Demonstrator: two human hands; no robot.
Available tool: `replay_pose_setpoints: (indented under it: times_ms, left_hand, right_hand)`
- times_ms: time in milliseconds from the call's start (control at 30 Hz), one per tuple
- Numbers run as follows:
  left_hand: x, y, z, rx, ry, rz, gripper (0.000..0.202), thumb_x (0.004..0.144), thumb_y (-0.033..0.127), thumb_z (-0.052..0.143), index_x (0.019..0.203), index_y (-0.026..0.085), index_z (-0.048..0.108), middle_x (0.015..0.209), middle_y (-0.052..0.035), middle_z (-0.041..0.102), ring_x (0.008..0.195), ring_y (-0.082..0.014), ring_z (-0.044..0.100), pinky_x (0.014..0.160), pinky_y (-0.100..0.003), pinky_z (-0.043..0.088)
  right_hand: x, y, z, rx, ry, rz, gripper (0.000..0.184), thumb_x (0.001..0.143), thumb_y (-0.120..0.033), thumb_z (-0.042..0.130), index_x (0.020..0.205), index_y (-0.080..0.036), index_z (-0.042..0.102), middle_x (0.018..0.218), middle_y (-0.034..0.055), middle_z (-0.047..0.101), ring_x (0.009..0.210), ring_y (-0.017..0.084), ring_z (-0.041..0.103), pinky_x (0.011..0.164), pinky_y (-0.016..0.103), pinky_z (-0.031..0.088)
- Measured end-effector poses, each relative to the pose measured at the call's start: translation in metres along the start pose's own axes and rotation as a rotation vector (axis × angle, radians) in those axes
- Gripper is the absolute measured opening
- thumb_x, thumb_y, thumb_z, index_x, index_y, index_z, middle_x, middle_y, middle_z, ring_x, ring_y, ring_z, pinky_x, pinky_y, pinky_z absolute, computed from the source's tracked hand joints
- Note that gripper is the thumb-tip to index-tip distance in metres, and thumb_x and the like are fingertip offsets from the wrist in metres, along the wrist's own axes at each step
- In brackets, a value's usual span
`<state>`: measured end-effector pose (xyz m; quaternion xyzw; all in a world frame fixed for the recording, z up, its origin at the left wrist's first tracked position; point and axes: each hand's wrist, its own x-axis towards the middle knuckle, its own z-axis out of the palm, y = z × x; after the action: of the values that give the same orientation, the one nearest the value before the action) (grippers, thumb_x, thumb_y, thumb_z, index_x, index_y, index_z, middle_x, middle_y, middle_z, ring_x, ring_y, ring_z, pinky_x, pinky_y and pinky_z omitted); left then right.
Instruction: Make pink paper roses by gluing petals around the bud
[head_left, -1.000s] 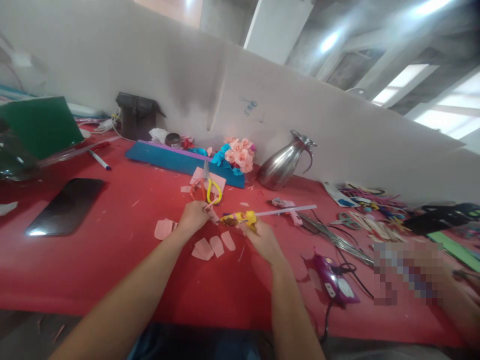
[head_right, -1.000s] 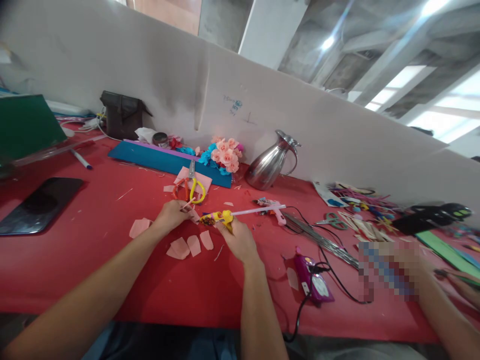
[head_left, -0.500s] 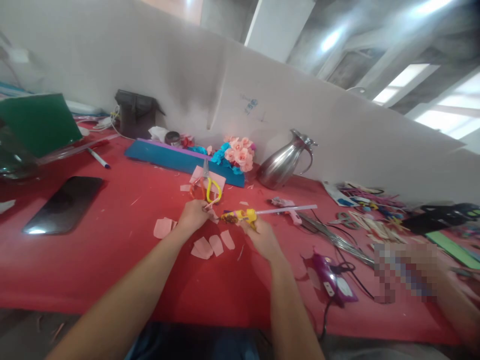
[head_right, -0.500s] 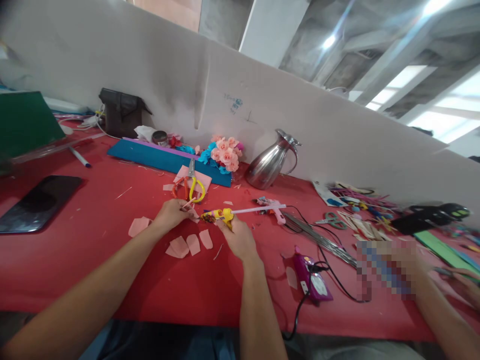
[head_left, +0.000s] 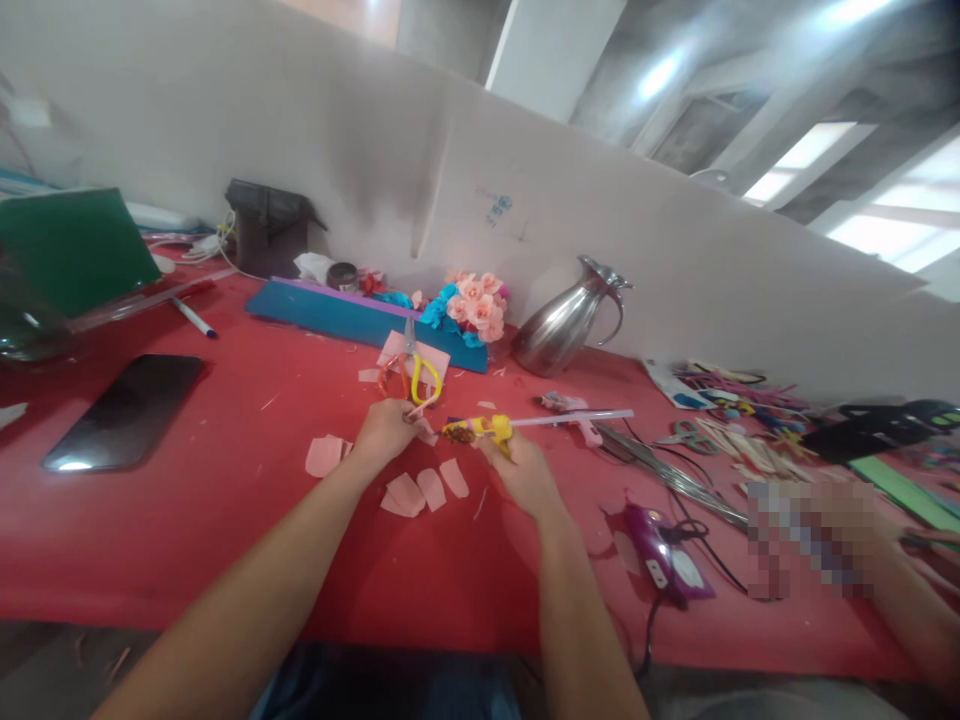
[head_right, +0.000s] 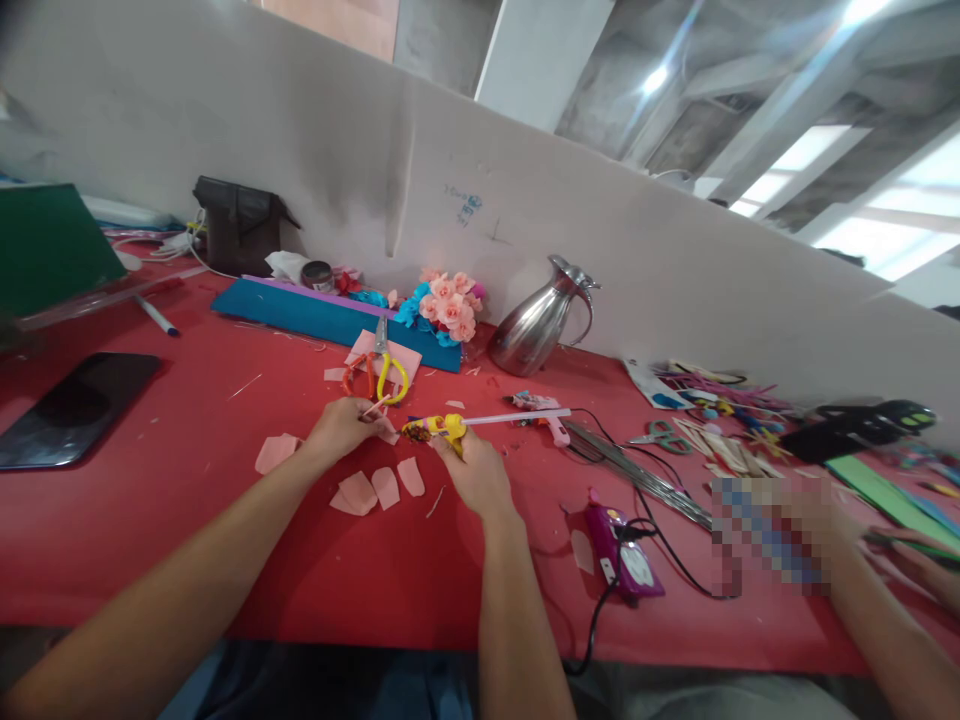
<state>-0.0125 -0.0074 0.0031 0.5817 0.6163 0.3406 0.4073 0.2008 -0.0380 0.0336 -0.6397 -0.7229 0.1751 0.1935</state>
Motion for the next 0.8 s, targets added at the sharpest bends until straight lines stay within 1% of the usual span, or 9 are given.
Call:
replay_pose_setpoints:
  times_ms: [133, 267, 333, 467, 533, 600, 667, 733, 800]
  left_hand:
    - [0.002, -0.002, 0.001, 0.000, -0.016, 0.017, 0.011, 0.069, 0.019, 0.060, 0.063, 0.019, 0.069, 0.071, -0.0036, 0.071, 0.070, -0.0157, 0.063, 0.064, -0.022, 0.043]
    - [0.002, -0.002, 0.001, 0.043, 0.021, -0.011, 0.008, 0.068, 0.018, 0.061, 0.065, 0.018, 0.069, 0.070, -0.0030, 0.070, 0.069, -0.0157, 0.062, 0.063, -0.022, 0.042]
    - [0.003, -0.002, 0.001, 0.019, 0.033, -0.037, 0.007, 0.067, 0.016, 0.062, 0.067, 0.018, 0.068, 0.070, -0.0030, 0.069, 0.070, -0.0157, 0.061, 0.062, -0.022, 0.041]
    - [0.005, -0.005, 0.003, -0.096, 0.036, -0.079, 0.007, 0.068, 0.016, 0.060, 0.069, 0.017, 0.067, 0.073, -0.0036, 0.069, 0.069, -0.0148, 0.060, 0.061, -0.022, 0.041]
    - [0.005, -0.005, 0.003, -0.152, 0.018, -0.085, 0.008, 0.069, 0.017, 0.059, 0.071, 0.016, 0.067, 0.073, -0.0032, 0.068, 0.068, -0.0138, 0.059, 0.062, -0.022, 0.041]
    - [0.005, -0.004, 0.002, -0.194, -0.009, -0.076, 0.009, 0.070, 0.019, 0.058, 0.072, 0.016, 0.067, 0.070, -0.0021, 0.066, 0.065, -0.0129, 0.057, 0.061, -0.022, 0.041]
    - [0.004, -0.001, 0.001, -0.208, -0.029, -0.020, 0.011, 0.070, 0.021, 0.058, 0.073, 0.016, 0.066, 0.068, -0.0011, 0.065, 0.063, -0.0129, 0.056, 0.060, -0.022, 0.040]
    - [0.003, 0.001, 0.001, -0.185, -0.025, 0.081, 0.012, 0.069, 0.023, 0.058, 0.075, 0.016, 0.066, 0.069, -0.0008, 0.064, 0.065, -0.0136, 0.057, 0.061, -0.023, 0.040]
    - [0.003, 0.002, 0.001, -0.136, -0.012, 0.176, 0.013, 0.069, 0.023, 0.058, 0.076, 0.016, 0.066, 0.071, -0.0011, 0.065, 0.067, -0.0146, 0.058, 0.062, -0.023, 0.041]
  right_hand:
    - [0.001, 0.001, 0.000, 0.055, -0.002, 0.008, 0.039, 0.083, -0.055, 0.041, 0.090, -0.020, 0.056, 0.073, 0.0038, 0.064, 0.067, 0.021, 0.058, 0.058, 0.026, 0.036]
    - [0.003, 0.008, 0.001, 0.152, 0.001, 0.025, 0.040, 0.082, -0.056, 0.042, 0.084, -0.019, 0.057, 0.069, 0.0028, 0.064, 0.065, 0.019, 0.058, 0.060, 0.026, 0.038]
    - [0.005, 0.013, 0.000, 0.202, 0.017, 0.049, 0.041, 0.081, -0.056, 0.043, 0.081, -0.018, 0.059, 0.067, 0.0026, 0.063, 0.062, 0.017, 0.056, 0.059, 0.026, 0.038]
    - [0.009, 0.025, -0.006, 0.302, 0.034, 0.159, 0.044, 0.079, -0.057, 0.045, 0.084, -0.017, 0.061, 0.061, 0.0012, 0.061, 0.048, 0.013, 0.049, 0.049, 0.025, 0.036]
    - [0.011, 0.033, -0.011, 0.296, 0.046, 0.246, 0.045, 0.078, -0.058, 0.044, 0.082, -0.017, 0.061, 0.054, 0.0002, 0.057, 0.044, 0.014, 0.048, 0.046, 0.025, 0.035]
    - [0.012, 0.040, -0.017, 0.194, 0.087, 0.314, 0.043, 0.078, -0.057, 0.043, 0.076, -0.018, 0.060, 0.051, 0.0011, 0.056, 0.048, 0.017, 0.051, 0.047, 0.027, 0.037]
    - [0.011, 0.043, -0.022, -0.008, 0.196, 0.324, 0.039, 0.078, -0.053, 0.044, 0.071, -0.018, 0.060, 0.059, 0.0063, 0.061, 0.059, 0.021, 0.058, 0.055, 0.031, 0.040]
    - [0.011, 0.039, -0.026, -0.228, 0.346, 0.263, 0.033, 0.077, -0.046, 0.047, 0.073, -0.017, 0.062, 0.074, 0.0127, 0.065, 0.075, 0.026, 0.060, 0.069, 0.037, 0.041]
    - [0.012, 0.024, -0.027, -0.331, 0.440, 0.133, 0.030, 0.078, -0.041, 0.049, 0.080, -0.015, 0.065, 0.085, 0.0155, 0.066, 0.087, 0.028, 0.058, 0.082, 0.042, 0.037]
